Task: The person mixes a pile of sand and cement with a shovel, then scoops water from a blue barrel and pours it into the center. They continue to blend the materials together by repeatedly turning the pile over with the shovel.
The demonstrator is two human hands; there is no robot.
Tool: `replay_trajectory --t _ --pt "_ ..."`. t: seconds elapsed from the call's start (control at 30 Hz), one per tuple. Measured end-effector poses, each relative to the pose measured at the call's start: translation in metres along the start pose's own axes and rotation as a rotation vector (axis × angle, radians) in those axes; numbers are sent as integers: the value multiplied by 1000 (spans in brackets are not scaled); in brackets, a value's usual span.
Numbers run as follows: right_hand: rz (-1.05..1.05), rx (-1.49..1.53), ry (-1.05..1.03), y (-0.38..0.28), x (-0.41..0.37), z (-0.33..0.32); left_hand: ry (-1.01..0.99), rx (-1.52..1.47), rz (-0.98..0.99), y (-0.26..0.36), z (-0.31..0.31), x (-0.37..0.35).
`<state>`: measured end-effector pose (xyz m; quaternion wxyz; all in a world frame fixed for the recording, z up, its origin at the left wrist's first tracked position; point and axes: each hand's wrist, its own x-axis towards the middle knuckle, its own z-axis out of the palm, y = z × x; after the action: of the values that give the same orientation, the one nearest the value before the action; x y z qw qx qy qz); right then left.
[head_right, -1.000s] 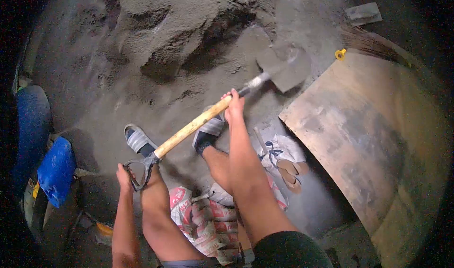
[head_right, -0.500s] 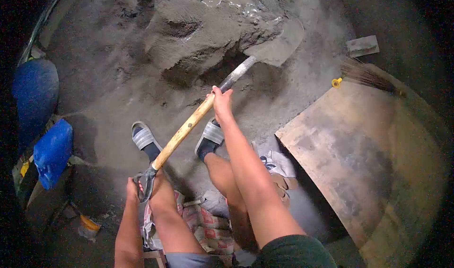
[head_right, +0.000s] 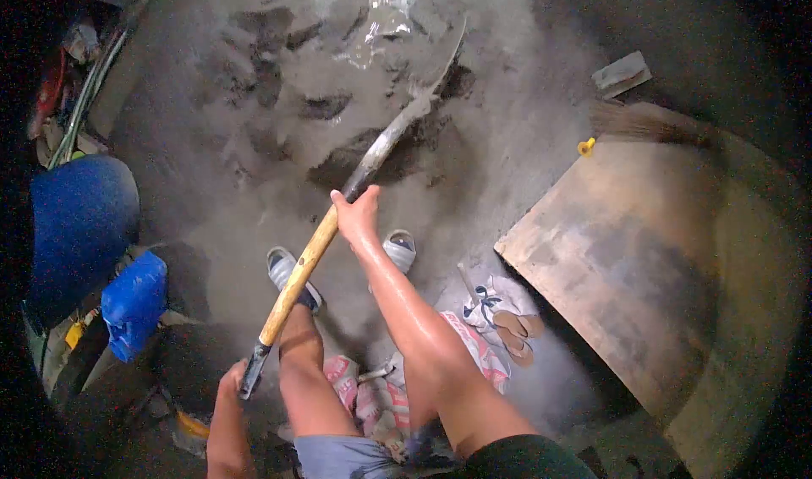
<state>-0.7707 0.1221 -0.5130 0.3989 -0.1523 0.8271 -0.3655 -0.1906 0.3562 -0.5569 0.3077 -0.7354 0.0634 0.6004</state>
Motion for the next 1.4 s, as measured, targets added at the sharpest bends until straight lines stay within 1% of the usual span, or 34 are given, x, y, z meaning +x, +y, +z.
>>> replay_trajectory --t 0.03,0.07,0.1,0.13,0.17,0.2,0.23,0.27,0.33,0.37,0.4,0.47,0.5,0.53,0.6,0.67,0.73,0.8,0.87,0.93,0.97,1.0,1.07,1.1,1.13,1.17,1.2,1.23,1.27,1.3,1.37,1.4 --pt "63 20 0 -15 -3 7 -77 168 118 -1 -23 -3" --pt "26 -23 38 -26 -7 13 -145 333 234 6 -44 -7" --pt "47 -1 26 -40 -12 21 85 254 218 12 -60 -21" --pt "86 10 15 -40 -17 31 100 27 204 31 -71 -51" --pt "149 176 -24 -42 -17 45 118 -213 199 54 -80 -87" --pt "198 344 -67 -46 -8 65 139 -441 201 87 -84 -139" --pt "319 478 -129 -68 -10 75 206 -561 296 105 -96 -173" --pt "333 644 -148 -69 -7 95 201 -572 317 119 -112 -195" --pt "394 799 -222 -101 -12 129 337 -737 557 141 -159 -219" --pt "530 885 -184 -113 -15 150 364 -842 577 146 -183 -212" --pt "539 882 -167 -119 -16 174 357 -829 567 154 -207 -212" --pt "720 1089 -173 -125 -26 223 446 -902 693 144 -249 -213" --pt "717 1080 -196 -130 -35 255 419 -917 625 140 -276 -225" --pt "706 1078 -210 -133 -47 289 386 -1039 495 136 -301 -233" --pt "836 1126 -173 -138 -74 348 362 -1139 354 119 -340 -266" --pt "836 1162 -240 -131 -109 409 468 -1264 293 83 -380 -280" --pt "928 1063 -254 -120 -147 466 731 -1202 246 44 -416 -299" --pt "1098 1160 -316 -125 -187 509 533 -1353 266 13 -455 -339" --pt "1221 1190 -375 -104 -218 552 685 -1355 221 15 -471 -358" --pt "1286 1160 -375 -88 -235 580 834 -1344 172 29 -475 -358" --pt "1322 1136 -330 -80 -234 591 889 -1342 151 39 -473 -352" --pt "1337 1143 -325 -65 -226 597 938 -1338 132 53 -467 -342" --pt "1301 1102 -208 -32 -195 599 1007 -1322 74 91 -447 -311" --pt "1252 1024 -182 -37 -168 587 964 -1329 102 108 -438 -292" --pt "1202 940 -163 -42 -139 570 770 -1347 229 91 -442 -254" --pt "1126 975 -178 -25 -109 561 576 -1357 356 75 -447 -213" --pt "1045 1003 -201 -10 -87 557 578 -1360 356 82 -439 -193" --pt "1048 1001 -205 -10 -83 558 660 -1224 423 98 -433 -178" --pt "1063 978 -143 -15 -81 558 734 -1082 489 107 -430 -172" --pt "1065 954 -86 -22 -73 555 729 -1092 496 104 -428 -169" --pt "1039 926 -85 -34 -77 551 644 -1148 346 100 -439 -170" --pt "1036 884 -82 -32 -87 551 651 -1146 347 101 -437 -179"
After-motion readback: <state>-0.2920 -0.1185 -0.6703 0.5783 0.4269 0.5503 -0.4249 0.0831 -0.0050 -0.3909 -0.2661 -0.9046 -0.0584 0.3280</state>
